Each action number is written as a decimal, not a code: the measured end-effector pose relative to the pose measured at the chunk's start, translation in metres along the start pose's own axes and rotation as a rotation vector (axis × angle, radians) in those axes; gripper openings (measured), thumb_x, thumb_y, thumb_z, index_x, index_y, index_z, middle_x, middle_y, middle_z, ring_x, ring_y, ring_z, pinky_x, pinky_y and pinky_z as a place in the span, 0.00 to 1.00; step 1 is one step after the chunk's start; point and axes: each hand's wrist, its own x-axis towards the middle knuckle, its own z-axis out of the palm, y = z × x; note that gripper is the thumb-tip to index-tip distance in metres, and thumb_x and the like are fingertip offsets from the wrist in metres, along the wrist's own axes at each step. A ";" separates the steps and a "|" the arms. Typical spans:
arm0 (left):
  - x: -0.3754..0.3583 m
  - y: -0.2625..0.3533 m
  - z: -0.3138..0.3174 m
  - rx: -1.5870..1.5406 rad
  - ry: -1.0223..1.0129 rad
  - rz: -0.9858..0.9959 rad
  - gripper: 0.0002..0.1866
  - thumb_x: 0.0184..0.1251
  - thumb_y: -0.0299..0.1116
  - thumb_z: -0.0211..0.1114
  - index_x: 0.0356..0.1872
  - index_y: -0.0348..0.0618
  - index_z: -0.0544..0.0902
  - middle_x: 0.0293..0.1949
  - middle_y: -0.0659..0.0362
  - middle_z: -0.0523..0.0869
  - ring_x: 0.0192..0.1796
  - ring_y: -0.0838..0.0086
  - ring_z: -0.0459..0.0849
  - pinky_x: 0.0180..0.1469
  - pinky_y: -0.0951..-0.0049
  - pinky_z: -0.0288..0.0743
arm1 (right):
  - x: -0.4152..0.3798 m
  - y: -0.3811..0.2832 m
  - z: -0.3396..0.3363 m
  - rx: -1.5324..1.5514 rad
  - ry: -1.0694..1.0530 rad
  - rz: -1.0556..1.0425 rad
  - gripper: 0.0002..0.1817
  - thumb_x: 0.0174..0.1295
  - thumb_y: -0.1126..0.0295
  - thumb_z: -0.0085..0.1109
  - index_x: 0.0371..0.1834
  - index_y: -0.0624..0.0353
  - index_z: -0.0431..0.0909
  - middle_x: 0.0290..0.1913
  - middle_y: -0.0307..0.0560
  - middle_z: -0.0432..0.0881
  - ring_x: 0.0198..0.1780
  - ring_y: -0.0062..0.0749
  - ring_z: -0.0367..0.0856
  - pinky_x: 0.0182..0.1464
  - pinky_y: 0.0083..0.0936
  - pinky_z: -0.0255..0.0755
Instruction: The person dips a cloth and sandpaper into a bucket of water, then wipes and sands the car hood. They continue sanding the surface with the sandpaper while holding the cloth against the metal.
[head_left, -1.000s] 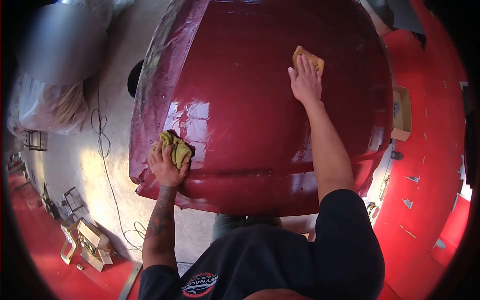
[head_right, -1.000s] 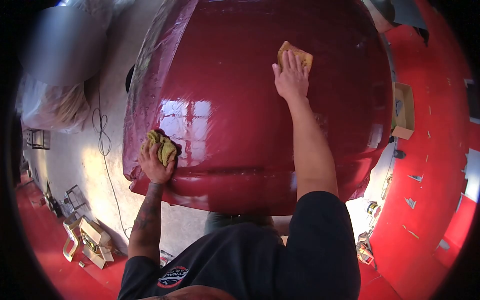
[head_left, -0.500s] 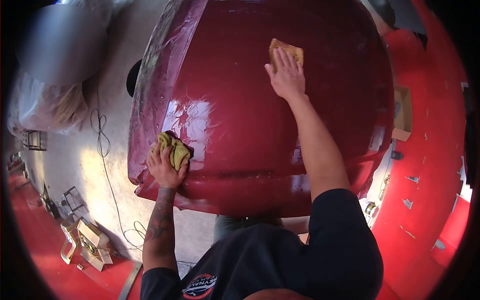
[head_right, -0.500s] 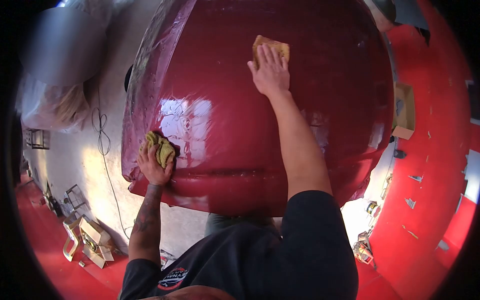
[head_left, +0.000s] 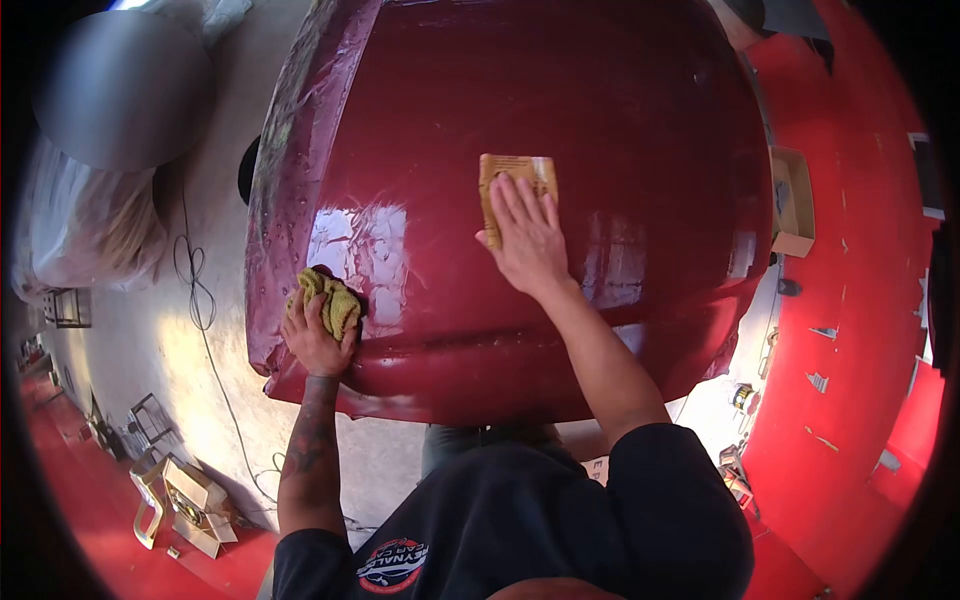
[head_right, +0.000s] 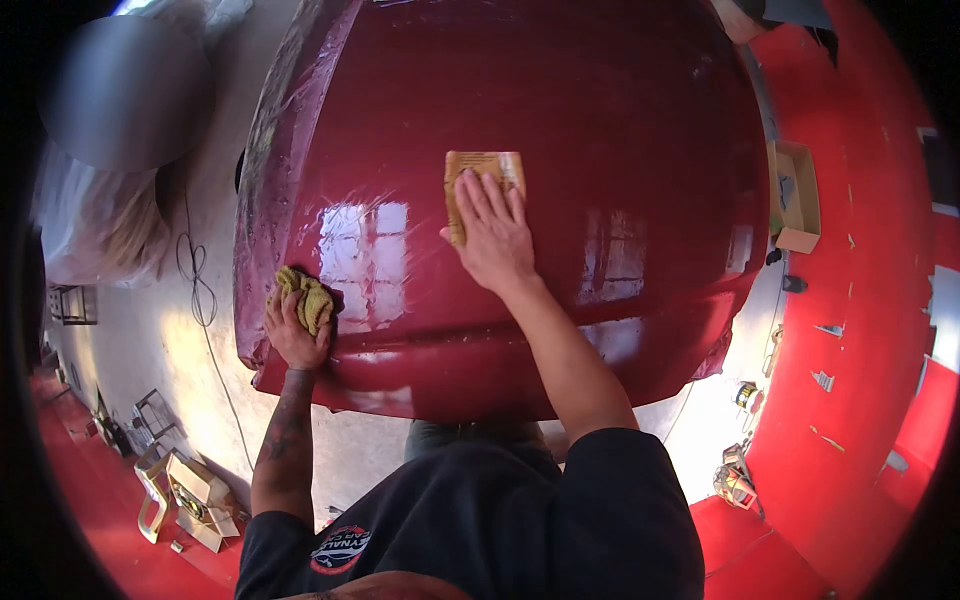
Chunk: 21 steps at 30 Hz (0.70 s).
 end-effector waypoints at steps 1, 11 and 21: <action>-0.002 0.000 0.001 -0.002 0.004 -0.002 0.35 0.58 0.61 0.65 0.61 0.50 0.74 0.67 0.45 0.73 0.66 0.44 0.72 0.64 0.42 0.62 | 0.010 0.046 -0.009 -0.084 0.011 0.158 0.40 0.77 0.40 0.35 0.83 0.54 0.47 0.85 0.42 0.47 0.85 0.40 0.42 0.82 0.48 0.38; 0.001 0.004 -0.003 0.029 0.009 0.007 0.35 0.59 0.62 0.64 0.61 0.49 0.75 0.67 0.46 0.74 0.66 0.45 0.72 0.64 0.44 0.63 | -0.035 -0.084 0.030 0.105 0.049 0.005 0.38 0.76 0.46 0.37 0.82 0.59 0.52 0.84 0.48 0.48 0.83 0.47 0.46 0.81 0.52 0.36; 0.000 0.002 -0.005 0.016 -0.030 0.008 0.35 0.54 0.52 0.70 0.63 0.51 0.73 0.69 0.48 0.72 0.69 0.46 0.69 0.67 0.45 0.60 | -0.023 0.145 -0.022 -0.099 0.023 0.539 0.39 0.78 0.40 0.27 0.84 0.52 0.45 0.85 0.42 0.44 0.85 0.38 0.41 0.82 0.46 0.42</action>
